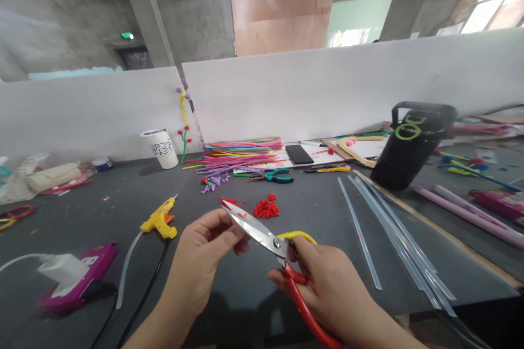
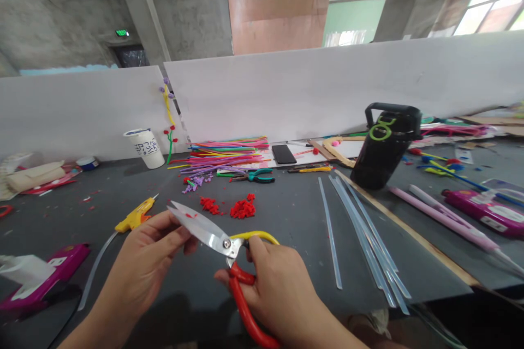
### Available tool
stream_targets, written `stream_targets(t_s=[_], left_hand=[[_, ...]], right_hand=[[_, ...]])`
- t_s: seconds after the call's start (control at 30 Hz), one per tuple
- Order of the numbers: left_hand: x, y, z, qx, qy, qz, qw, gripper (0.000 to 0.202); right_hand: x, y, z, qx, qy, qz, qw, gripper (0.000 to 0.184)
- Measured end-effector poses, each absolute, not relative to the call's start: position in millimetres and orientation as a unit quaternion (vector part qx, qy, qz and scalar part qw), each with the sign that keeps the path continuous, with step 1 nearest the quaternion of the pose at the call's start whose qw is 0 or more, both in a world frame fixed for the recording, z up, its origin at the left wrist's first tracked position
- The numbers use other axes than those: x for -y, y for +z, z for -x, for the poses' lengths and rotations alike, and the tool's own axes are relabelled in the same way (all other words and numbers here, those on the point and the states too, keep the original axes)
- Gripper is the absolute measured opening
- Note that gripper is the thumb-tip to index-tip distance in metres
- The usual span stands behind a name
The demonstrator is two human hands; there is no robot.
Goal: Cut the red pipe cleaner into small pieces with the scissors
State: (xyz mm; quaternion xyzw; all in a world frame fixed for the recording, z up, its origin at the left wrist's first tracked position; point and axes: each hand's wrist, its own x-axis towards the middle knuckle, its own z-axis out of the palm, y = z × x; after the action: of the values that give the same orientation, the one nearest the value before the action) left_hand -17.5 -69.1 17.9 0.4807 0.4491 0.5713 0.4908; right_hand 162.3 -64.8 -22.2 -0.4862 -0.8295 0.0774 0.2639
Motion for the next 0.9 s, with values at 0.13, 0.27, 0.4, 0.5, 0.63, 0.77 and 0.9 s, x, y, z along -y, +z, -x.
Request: stream_targets(t_s=[0.13, 0.27, 0.4, 0.5, 0.63, 0.77, 0.9], left_hand=[[66.6, 20.8, 15.9, -0.447, 0.557, -0.479, 0.511, 0.004], [64.5, 19.8, 11.3, -0.433, 0.474, -0.462, 0.612, 0.009], [64.6, 12.5, 5.7, -0.417, 0.402, -0.441, 0.685, 0.004], [65.0, 7.7, 2.1, -0.416, 0.363, -0.430, 0.714, 0.005], [66.0, 8.9, -0.2, -0.424, 0.321, -0.425, 0.732, 0.007], [67.6, 13.5, -1.4, -0.423, 0.306, -0.427, 0.739, 0.006], [67.3, 9.5, -3.4, -0.411, 0.306, -0.445, 0.735, 0.011]], right_hand=[[62.6, -19.7, -163.8, 0.809, 0.149, 0.492, 0.284, 0.033], [59.2, -12.7, -161.6, 0.750, 0.343, 0.458, 0.333, 0.021], [53.2, -7.4, -159.2, 0.633, 0.518, 0.437, 0.375, 0.013], [48.9, -5.8, -159.5, 0.595, 0.596, 0.390, 0.371, 0.015], [47.3, -2.9, -160.2, 0.600, 0.626, 0.369, 0.335, 0.011], [49.5, 1.2, -160.4, 0.620, 0.615, 0.377, 0.308, 0.008], [51.5, 1.7, -159.8, 0.622, 0.602, 0.391, 0.312, 0.006]])
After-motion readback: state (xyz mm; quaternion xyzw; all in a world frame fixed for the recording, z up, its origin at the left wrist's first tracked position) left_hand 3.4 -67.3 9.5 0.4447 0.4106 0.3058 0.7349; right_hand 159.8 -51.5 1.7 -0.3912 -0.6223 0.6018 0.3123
